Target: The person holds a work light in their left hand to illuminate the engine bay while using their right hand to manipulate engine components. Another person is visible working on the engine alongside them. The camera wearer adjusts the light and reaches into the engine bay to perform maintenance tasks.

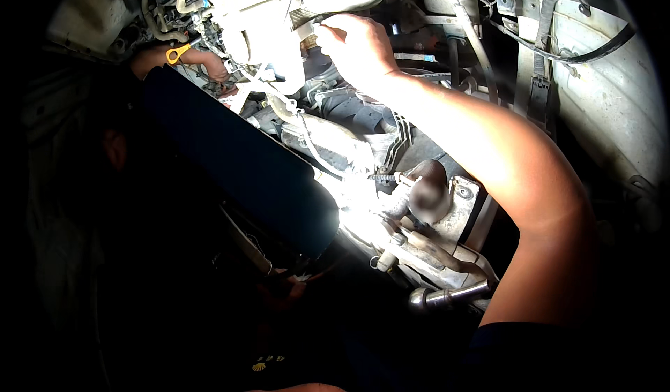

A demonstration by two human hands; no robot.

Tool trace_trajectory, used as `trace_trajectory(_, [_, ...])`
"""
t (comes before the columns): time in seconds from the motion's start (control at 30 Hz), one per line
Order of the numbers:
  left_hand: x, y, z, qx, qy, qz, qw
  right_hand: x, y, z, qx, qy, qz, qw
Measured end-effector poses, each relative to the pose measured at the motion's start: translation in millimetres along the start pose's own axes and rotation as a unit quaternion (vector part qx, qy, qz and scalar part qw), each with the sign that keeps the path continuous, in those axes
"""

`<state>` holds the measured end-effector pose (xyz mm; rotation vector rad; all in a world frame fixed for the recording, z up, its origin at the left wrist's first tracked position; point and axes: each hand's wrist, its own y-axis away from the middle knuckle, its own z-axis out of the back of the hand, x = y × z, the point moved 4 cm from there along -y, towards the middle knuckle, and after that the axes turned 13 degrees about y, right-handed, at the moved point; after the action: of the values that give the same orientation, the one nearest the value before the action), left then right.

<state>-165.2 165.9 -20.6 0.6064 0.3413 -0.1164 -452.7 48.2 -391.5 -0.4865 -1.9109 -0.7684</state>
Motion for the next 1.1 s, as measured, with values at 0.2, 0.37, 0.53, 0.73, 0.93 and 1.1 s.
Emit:
trace_trajectory(0.2, [-2.8, -0.1, -5.4, 0.019, -0.053, 0.072, 0.996, -15.2, -0.1, 3.7, -0.065, 0.051, -0.002, 0.997])
trace_trajectory(0.37, [-3.5, 3.8, -9.3, 0.035, -0.107, 0.012, 0.994, -30.0, 1.3, 3.7, -0.12, 0.067, -0.028, 0.99])
trace_trajectory(0.53, [-16.3, 5.6, -17.0, 0.057, -0.101, 0.001, 0.993, -28.8, -1.4, 8.7, -0.097, 0.065, -0.045, 0.992])
trace_trajectory(0.73, [-3.8, 16.2, -11.9, 0.067, -0.21, -0.093, 0.971, -19.9, -2.7, 11.3, -0.138, 0.088, 0.008, 0.986])
trace_trajectory(0.93, [11.0, 29.6, -5.3, 0.074, -0.053, -0.009, 0.996, -12.1, -0.9, 5.4, -0.076, 0.102, -0.017, 0.992])
trace_trajectory(1.1, [22.1, 31.6, 2.7, 0.062, -0.04, 0.017, 0.997, -2.0, 0.1, 13.1, -0.1, 0.096, 0.008, 0.99])
